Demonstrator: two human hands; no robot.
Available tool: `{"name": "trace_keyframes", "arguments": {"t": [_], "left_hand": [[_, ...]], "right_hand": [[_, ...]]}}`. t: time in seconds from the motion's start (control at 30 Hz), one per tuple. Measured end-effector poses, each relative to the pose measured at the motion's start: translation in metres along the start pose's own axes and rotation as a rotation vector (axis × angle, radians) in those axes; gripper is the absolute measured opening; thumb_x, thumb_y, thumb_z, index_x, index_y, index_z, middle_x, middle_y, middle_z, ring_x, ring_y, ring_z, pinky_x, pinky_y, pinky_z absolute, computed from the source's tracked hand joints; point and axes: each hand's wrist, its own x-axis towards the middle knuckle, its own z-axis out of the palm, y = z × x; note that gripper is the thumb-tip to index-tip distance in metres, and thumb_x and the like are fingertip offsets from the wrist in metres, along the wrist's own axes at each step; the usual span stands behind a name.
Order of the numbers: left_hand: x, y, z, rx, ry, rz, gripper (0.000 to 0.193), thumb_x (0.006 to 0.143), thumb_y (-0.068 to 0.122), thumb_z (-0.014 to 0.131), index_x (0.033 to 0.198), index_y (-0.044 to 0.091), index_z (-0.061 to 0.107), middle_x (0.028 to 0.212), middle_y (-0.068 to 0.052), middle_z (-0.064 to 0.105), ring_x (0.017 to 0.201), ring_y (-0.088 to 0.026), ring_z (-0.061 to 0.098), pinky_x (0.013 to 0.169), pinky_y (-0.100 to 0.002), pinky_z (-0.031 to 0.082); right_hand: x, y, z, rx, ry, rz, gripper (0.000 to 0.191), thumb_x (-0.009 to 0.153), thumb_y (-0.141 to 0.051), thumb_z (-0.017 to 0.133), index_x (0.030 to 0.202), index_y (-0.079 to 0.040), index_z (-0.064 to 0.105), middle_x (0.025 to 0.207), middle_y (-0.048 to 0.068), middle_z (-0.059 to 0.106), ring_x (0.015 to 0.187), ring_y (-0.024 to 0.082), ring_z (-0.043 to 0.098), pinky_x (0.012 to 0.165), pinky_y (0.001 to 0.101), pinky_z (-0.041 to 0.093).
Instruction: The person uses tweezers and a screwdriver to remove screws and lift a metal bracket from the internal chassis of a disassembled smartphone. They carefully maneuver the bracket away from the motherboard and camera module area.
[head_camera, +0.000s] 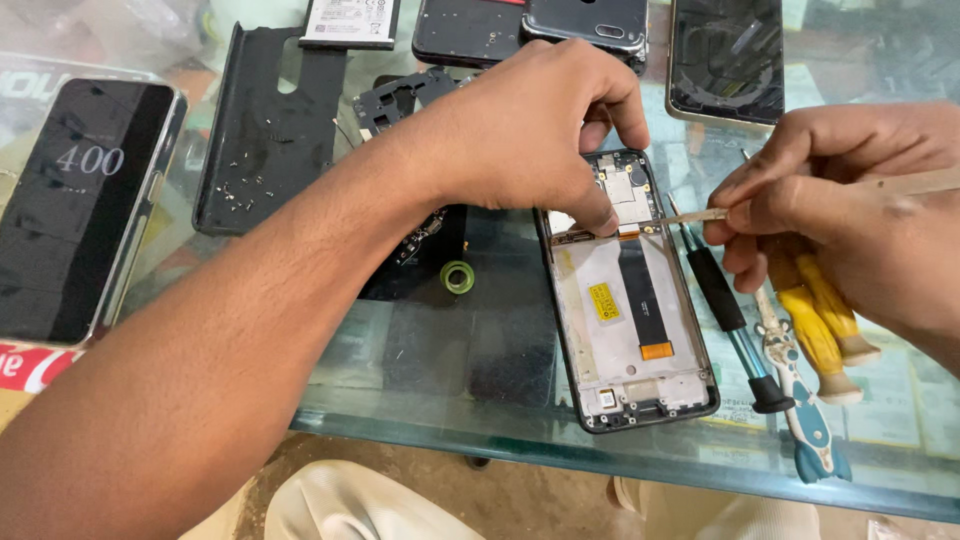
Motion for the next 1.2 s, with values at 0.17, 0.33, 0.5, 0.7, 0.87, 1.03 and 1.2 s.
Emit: {"name": "trace_keyframes", "arguments": {"t": [0.17,0.33,0.5,0.7,0.87,1.03,1.2], "left_hand": [[0.001,0.0,0.002,0.0,0.002,-0.031,0.058,0.05,0.026,0.1,0.099,0.008,0.077,0.075,0.003,0.062,0.067,-0.011,0.064,0.059,-0.029,0.052],[0.001,0.001,0.002,0.023,0.006,-0.03,0.056,0.05,0.026,0.1,0.098,0.007,0.077,0.075,0.003,0.063,0.068,-0.012,0.065,0.059,-0.03,0.051],[-0.002,0.002,0.001,0.03,0.01,-0.022,0.057,0.053,0.029,0.1,0.1,0.009,0.076,0.078,0.002,0.063,0.07,-0.012,0.065,0.061,-0.03,0.052],[-0.004,-0.002,-0.002,0.004,-0.012,0.028,0.057,0.056,0.03,0.098,0.104,0.01,0.076,0.081,0.002,0.064,0.074,-0.013,0.066,0.064,-0.031,0.052],[-0.003,-0.001,-0.006,0.048,-0.065,0.074,0.062,0.06,0.041,0.098,0.109,0.011,0.074,0.086,-0.002,0.061,0.076,-0.017,0.064,0.065,-0.033,0.05],[-0.008,0.003,-0.007,0.159,-0.05,0.182,0.069,0.054,0.037,0.098,0.11,0.008,0.07,0.087,-0.006,0.06,0.081,-0.023,0.063,0.066,-0.037,0.051],[-0.01,0.005,-0.004,0.183,-0.032,0.213,0.058,0.06,0.033,0.091,0.107,0.006,0.069,0.093,-0.012,0.064,0.09,-0.03,0.065,0.077,-0.041,0.052]], "right_hand": [[0.006,0.009,-0.003,0.177,-0.059,0.035,0.007,0.095,0.007,0.059,0.093,0.007,0.067,0.086,0.023,0.072,0.066,0.025,0.071,0.059,0.0395,0.062],[0.004,0.003,-0.002,0.184,-0.074,0.021,0.008,0.095,0.008,0.059,0.093,0.007,0.067,0.087,0.024,0.072,0.068,0.027,0.071,0.061,0.0393,0.062],[-0.002,0.007,0.005,0.33,-0.18,0.009,0.011,0.089,0.011,0.058,0.09,0.01,0.069,0.084,0.028,0.074,0.065,0.03,0.073,0.059,0.0433,0.064],[0.007,-0.015,0.002,0.446,-0.125,-0.262,0.015,0.1,-0.002,0.05,0.098,-0.004,0.065,0.089,0.021,0.072,0.073,0.023,0.07,0.068,0.0384,0.062],[-0.013,-0.047,0.012,-0.628,-0.072,-0.684,0.007,0.083,0.0,0.071,0.089,-0.004,0.07,0.099,0.015,0.076,0.092,0.025,0.072,0.08,0.0404,0.057],[-0.015,-0.037,0.018,-0.543,-0.167,-0.716,0.018,0.071,-0.002,0.081,0.084,-0.008,0.071,0.098,0.005,0.076,0.102,0.017,0.073,0.076,0.031,0.059],[-0.015,-0.016,0.006,-0.482,-0.203,-0.68,0.02,0.067,0.0,0.083,0.081,-0.011,0.075,0.104,0.003,0.08,0.096,0.017,0.071,0.072,0.0281,0.057]]}}
